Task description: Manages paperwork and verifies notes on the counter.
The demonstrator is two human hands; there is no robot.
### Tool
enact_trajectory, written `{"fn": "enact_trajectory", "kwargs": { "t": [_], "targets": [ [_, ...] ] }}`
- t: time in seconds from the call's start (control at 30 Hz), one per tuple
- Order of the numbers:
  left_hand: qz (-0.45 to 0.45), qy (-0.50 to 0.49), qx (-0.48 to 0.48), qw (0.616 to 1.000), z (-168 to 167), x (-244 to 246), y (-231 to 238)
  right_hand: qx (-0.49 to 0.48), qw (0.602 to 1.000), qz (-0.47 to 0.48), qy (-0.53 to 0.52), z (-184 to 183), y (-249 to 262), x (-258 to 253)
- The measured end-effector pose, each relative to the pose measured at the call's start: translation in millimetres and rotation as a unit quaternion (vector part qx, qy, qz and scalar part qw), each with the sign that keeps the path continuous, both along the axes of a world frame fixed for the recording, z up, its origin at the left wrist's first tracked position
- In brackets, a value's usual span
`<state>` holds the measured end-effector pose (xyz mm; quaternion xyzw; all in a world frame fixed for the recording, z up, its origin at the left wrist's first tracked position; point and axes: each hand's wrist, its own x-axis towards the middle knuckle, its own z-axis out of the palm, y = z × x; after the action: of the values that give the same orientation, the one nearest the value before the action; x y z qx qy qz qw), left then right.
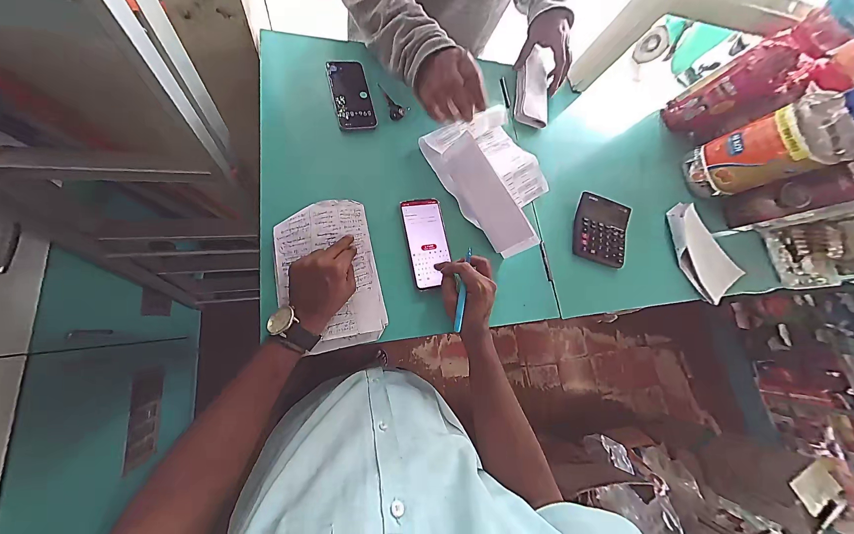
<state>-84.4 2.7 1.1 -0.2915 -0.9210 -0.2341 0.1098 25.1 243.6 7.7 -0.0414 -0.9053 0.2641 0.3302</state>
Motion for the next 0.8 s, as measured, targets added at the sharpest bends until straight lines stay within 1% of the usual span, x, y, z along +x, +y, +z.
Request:
{"fn": "enact_trajectory", "kwargs": {
  "t": [0.13, 0.2, 0.3, 0.4, 0.47, 0.57, 0.63, 0.73, 0.8],
  "targets": [
    [-0.003, -0.001, 0.0, 1.0, 0.0, 0.0, 0.0, 0.005, 0.998, 0.059, -0.004, -3.0, 0.8, -1.7],
    [-0.002, -0.001, -0.002, 1.0, 0.5, -0.3, 0.2, 0.014, 0.997, 0.073, -0.02, -2.5, 0.5, -2.8],
    [-0.001, -0.001, -0.001, 1.0, 0.8, 0.3, 0.7, 0.018, 0.996, 0.079, -0.023, -3.1, 0.9, -3.4],
    [-0.002, 0.002, -0.003, 1.0, 0.8, 0.0, 0.9, -0.007, 0.998, 0.056, 0.019, -3.4, 2.5, -0.4],
    [-0.001, 0.001, -0.002, 1.0, 1.6, 0.3, 1.1, -0.022, 0.997, 0.064, 0.033, -4.7, 4.2, 0.9],
    [0.002, 0.001, -0.003, 1.0, 2.0, 0.6, 0.8, -0.014, 0.996, 0.088, 0.027, -3.4, 3.7, 0.1],
    [0.001, 0.003, 0.001, 1.0, 1.9, 0.5, 0.6, -0.005, 0.998, 0.063, 0.024, -3.1, 2.0, 0.1],
    [0.0, 0.0, 0.003, 1.0, 1.9, 0.7, 0.7, -0.015, 0.999, -0.04, 0.03, -1.8, 1.1, 0.8],
    [-0.001, -0.003, 0.001, 1.0, 1.3, 0.8, 0.4, -0.02, 0.997, -0.07, 0.023, -1.9, 2.5, -0.4]
  ]
}}
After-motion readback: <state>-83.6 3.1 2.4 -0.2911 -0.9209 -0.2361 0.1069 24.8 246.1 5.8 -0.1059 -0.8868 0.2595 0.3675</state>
